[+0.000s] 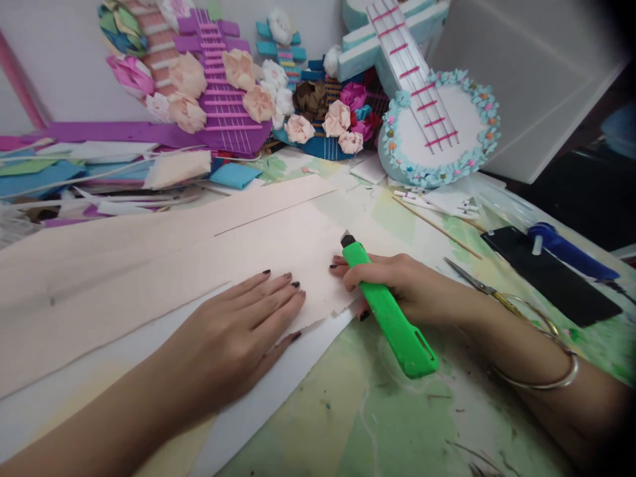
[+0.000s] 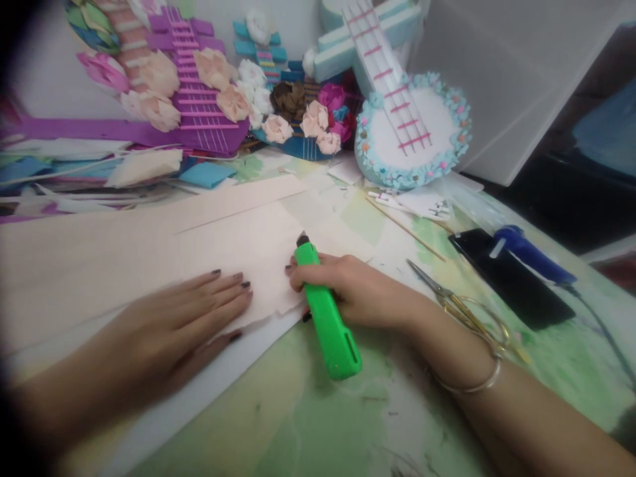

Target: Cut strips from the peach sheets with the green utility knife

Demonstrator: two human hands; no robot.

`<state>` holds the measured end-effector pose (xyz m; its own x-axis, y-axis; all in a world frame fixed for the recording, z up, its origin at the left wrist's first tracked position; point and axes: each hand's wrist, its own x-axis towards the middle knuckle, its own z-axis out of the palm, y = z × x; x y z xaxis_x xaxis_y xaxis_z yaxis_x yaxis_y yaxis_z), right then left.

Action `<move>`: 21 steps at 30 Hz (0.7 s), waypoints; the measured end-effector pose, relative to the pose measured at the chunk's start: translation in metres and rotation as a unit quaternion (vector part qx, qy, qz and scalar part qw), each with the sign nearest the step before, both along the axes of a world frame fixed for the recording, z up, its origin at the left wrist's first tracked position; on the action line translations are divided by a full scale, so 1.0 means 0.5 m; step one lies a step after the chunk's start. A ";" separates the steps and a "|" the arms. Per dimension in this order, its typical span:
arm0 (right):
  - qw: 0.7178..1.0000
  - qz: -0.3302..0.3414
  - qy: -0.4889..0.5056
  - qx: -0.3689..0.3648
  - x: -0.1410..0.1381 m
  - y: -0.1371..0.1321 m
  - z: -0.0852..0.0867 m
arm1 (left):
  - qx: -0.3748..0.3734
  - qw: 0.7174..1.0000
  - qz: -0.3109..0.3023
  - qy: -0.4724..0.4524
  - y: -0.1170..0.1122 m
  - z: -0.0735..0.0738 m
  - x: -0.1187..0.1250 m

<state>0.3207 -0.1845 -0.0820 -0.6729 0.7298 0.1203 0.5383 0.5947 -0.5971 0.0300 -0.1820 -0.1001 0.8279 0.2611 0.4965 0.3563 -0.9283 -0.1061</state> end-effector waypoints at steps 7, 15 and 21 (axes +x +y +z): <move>0.999 -0.007 0.046 -0.012 0.010 0.012 -0.012 | -0.001 1.000 -0.015 -0.006 -0.002 0.002 -0.006; 0.999 0.000 0.041 -0.012 0.011 0.011 -0.011 | -0.004 0.999 -0.027 -0.032 0.002 0.002 -0.006; 0.999 0.004 0.042 -0.008 0.009 0.012 -0.012 | -0.002 0.999 -0.019 -0.037 -0.001 0.004 -0.007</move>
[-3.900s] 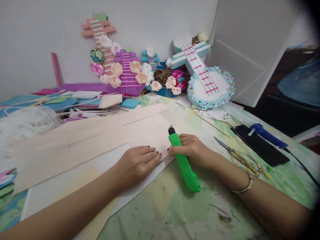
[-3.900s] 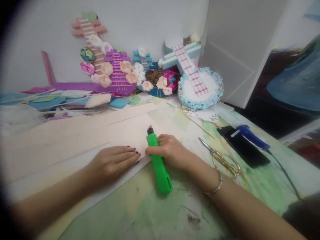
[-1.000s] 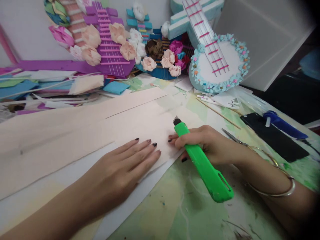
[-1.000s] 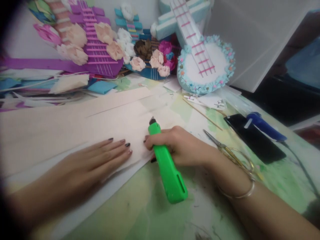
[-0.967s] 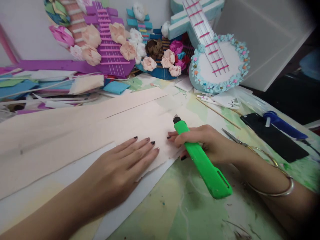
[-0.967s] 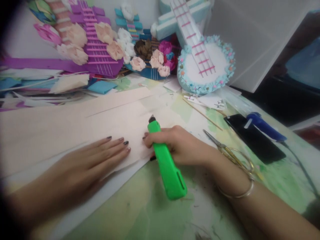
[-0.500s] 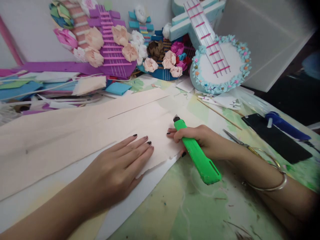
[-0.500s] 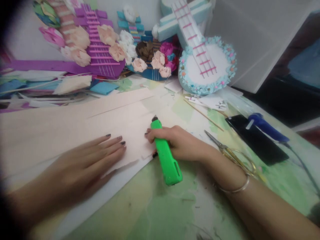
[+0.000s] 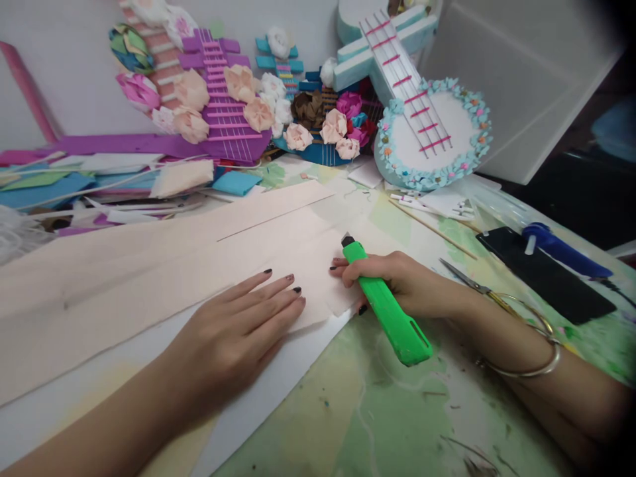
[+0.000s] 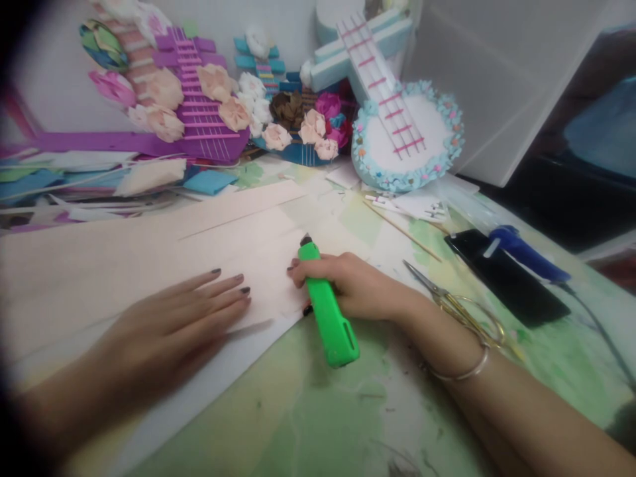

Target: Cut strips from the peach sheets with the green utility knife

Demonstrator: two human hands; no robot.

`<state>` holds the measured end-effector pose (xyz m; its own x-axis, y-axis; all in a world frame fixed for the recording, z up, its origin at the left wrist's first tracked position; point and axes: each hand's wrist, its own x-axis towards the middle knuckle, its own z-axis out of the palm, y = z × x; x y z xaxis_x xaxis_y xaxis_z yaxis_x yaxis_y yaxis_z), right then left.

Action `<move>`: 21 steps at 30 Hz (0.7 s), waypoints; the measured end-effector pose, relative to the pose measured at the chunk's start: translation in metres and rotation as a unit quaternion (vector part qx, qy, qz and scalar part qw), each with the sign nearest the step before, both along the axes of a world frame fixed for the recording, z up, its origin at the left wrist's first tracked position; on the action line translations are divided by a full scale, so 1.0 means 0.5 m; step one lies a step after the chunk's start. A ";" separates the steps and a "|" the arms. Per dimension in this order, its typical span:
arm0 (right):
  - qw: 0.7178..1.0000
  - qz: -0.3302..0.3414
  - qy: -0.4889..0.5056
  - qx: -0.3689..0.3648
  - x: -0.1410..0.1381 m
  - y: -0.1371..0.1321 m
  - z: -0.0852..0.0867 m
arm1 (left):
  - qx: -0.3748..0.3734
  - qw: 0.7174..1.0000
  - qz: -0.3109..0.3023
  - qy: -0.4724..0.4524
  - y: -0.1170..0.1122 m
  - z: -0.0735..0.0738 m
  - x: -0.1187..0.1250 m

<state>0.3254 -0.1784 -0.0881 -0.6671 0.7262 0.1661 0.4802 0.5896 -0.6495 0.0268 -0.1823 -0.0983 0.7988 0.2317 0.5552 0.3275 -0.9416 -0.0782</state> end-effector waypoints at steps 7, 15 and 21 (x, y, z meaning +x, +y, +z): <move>1.000 -0.003 -0.014 0.010 -0.002 -0.003 0.003 | -0.034 0.999 0.030 -0.024 0.000 -0.005 0.003; 1.000 -0.004 -0.017 0.009 -0.002 -0.002 0.002 | -0.068 0.996 -0.025 -0.060 -0.004 -0.004 0.002; 1.000 -0.003 -0.026 0.004 -0.002 -0.003 0.004 | 0.004 1.000 -0.015 -0.019 0.006 -0.007 0.004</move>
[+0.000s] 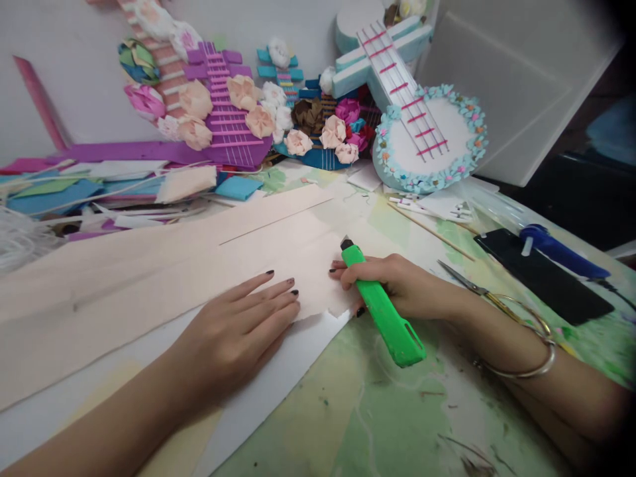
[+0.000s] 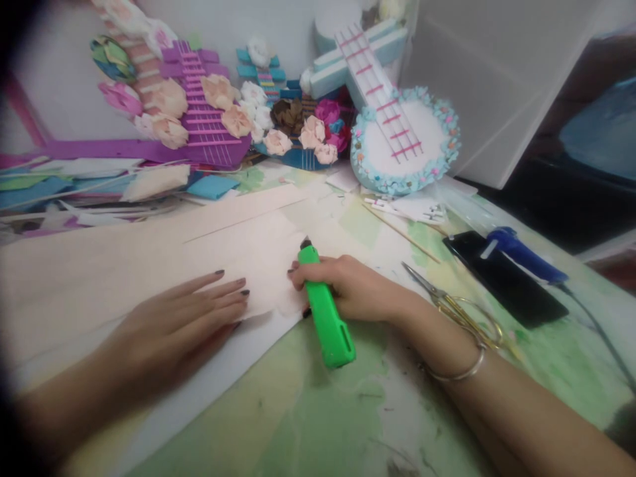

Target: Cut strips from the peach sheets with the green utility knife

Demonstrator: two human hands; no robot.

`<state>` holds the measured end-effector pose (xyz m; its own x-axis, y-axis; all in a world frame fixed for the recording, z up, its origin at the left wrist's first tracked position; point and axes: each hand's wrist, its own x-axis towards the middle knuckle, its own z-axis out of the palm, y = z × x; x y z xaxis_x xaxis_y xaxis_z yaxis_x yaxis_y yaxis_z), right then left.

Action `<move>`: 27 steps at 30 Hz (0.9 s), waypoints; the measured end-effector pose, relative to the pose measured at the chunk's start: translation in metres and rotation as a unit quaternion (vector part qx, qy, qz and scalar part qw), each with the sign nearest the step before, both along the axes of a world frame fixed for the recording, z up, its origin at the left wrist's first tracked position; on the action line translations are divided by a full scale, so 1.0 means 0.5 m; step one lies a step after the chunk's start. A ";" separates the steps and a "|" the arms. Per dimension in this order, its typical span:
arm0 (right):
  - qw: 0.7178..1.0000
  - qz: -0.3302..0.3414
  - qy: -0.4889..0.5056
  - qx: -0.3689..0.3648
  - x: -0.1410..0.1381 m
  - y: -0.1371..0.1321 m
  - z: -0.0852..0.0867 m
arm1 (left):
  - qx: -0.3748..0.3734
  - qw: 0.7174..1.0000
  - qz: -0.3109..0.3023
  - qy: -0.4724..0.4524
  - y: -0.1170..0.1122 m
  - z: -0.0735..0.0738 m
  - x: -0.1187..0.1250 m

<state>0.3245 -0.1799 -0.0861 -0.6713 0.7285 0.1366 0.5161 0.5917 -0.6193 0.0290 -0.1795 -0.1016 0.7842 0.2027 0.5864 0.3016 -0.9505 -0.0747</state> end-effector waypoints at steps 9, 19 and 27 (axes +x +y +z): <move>1.000 0.001 -0.016 0.005 0.001 0.002 0.000 | 0.023 1.000 -0.001 0.001 0.000 -0.013 -0.018; 1.000 0.000 -0.011 -0.004 0.001 0.001 0.003 | 0.066 0.997 0.023 0.024 -0.002 0.009 -0.004; 1.000 -0.001 -0.016 0.000 -0.001 -0.001 0.003 | 0.072 0.996 0.044 -0.016 0.002 0.001 -0.004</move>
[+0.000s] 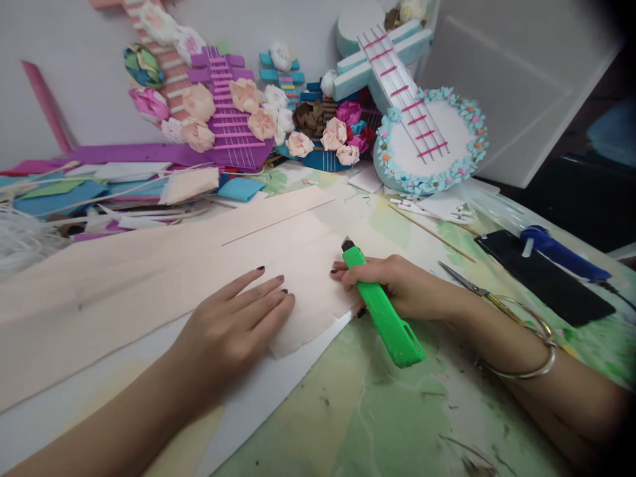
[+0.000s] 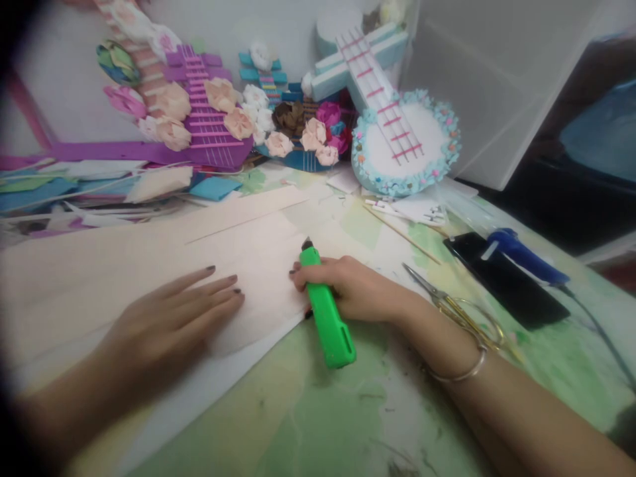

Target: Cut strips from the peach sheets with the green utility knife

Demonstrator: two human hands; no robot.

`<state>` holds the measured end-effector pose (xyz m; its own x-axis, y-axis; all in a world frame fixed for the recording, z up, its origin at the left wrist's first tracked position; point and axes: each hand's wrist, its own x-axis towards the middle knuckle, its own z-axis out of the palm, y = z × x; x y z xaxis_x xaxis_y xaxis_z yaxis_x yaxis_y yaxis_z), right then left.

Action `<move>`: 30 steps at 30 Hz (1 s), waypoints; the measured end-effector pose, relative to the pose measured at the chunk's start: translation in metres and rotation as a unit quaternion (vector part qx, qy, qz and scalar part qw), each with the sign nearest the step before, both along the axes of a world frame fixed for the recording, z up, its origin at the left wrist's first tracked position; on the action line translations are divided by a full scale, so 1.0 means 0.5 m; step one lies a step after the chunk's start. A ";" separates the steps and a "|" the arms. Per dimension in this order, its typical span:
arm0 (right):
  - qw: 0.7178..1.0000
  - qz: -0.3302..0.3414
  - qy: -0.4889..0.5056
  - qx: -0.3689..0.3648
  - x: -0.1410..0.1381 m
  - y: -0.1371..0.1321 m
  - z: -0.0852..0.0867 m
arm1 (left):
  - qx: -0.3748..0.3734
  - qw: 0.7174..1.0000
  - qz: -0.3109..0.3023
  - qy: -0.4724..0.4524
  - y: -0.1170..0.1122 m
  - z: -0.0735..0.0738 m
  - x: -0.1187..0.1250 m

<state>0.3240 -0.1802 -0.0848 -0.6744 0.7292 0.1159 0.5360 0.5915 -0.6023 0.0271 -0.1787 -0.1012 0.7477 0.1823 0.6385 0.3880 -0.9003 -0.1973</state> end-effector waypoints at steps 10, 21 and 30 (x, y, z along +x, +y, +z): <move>1.000 0.020 0.004 -0.019 0.012 0.014 0.001 | -0.015 1.000 -0.006 0.003 0.000 -0.012 -0.011; 0.999 0.026 0.006 -0.044 0.015 0.014 0.006 | -0.061 0.998 -0.025 0.008 0.007 -0.004 -0.021; 1.000 -0.009 0.015 0.018 -0.018 0.001 0.006 | -0.029 0.999 0.006 0.027 0.009 -0.006 -0.014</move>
